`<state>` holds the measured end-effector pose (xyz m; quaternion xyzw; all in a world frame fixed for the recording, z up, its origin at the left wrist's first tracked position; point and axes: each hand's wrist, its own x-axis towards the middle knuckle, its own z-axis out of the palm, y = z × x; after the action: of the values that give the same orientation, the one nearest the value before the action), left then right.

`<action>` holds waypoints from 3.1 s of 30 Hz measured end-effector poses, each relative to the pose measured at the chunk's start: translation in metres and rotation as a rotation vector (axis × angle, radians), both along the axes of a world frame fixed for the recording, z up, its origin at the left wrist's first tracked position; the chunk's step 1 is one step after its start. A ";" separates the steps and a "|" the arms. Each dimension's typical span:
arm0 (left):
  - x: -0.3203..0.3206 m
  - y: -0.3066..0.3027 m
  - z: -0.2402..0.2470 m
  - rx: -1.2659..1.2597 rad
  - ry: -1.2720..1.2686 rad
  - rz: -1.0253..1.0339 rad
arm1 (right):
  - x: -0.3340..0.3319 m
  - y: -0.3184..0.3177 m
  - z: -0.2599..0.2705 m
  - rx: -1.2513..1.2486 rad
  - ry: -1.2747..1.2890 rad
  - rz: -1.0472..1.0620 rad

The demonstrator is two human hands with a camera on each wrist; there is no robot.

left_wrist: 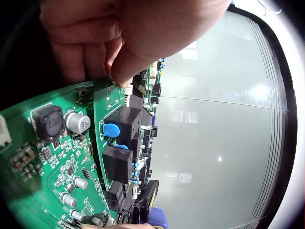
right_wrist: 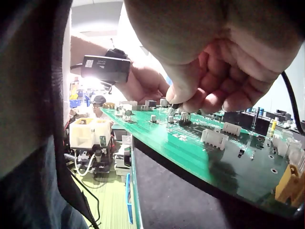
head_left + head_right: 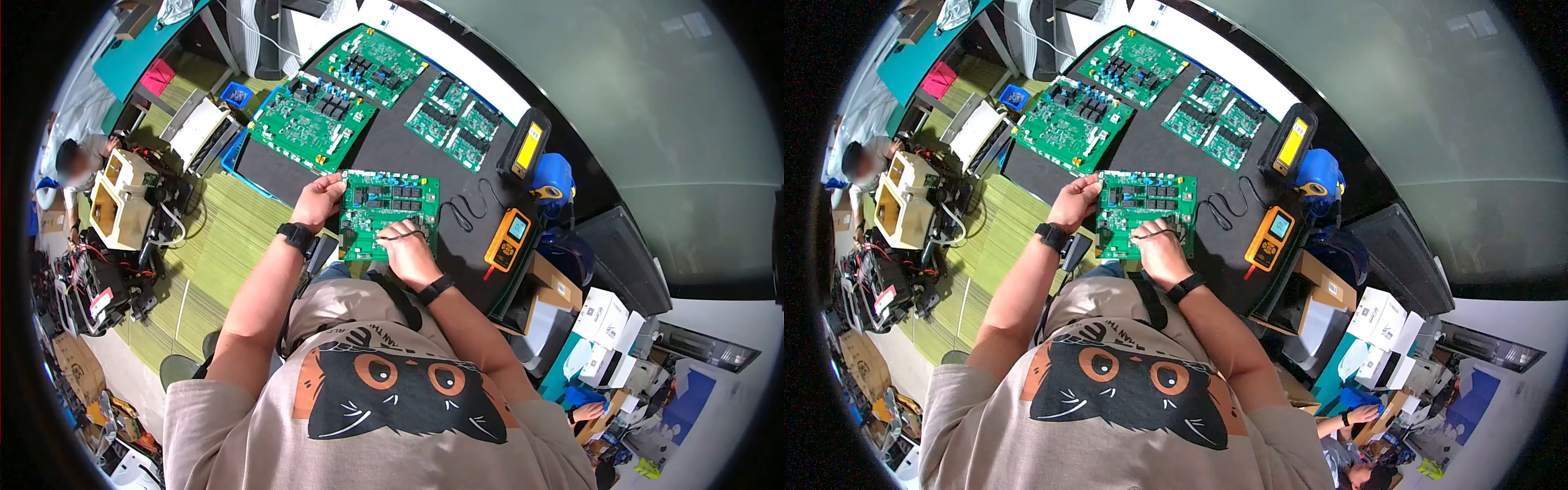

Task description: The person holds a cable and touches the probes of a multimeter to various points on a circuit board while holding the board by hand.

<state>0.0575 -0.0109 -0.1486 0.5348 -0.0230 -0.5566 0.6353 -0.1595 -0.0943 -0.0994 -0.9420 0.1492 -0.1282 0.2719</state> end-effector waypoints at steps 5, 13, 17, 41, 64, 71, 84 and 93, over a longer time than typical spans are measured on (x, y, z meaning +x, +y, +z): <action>0.000 -0.001 0.001 0.006 -0.001 0.001 | 0.002 -0.001 0.005 -0.034 -0.022 0.023; -0.002 0.000 0.006 0.004 0.002 0.014 | 0.001 0.004 0.000 -0.014 -0.043 0.013; -0.003 0.000 0.010 0.025 -0.022 0.013 | 0.003 0.005 0.001 0.029 -0.026 -0.030; -0.002 0.000 0.014 0.071 -0.052 -0.007 | 0.007 0.007 -0.004 0.048 0.022 0.021; -0.002 0.000 0.008 0.047 -0.030 0.004 | 0.010 0.008 -0.005 -0.003 0.033 0.007; -0.003 -0.001 0.012 0.056 -0.027 0.015 | 0.010 0.008 -0.003 0.027 0.036 0.004; -0.002 0.000 0.012 0.027 -0.025 -0.019 | 0.009 0.009 -0.002 0.048 0.053 0.001; -0.001 -0.001 0.003 0.010 -0.021 0.001 | 0.009 0.008 -0.002 0.024 0.054 0.013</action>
<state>0.0561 -0.0116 -0.1454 0.5438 -0.0268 -0.5507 0.6327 -0.1505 -0.0861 -0.1017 -0.9428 0.1519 -0.0991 0.2798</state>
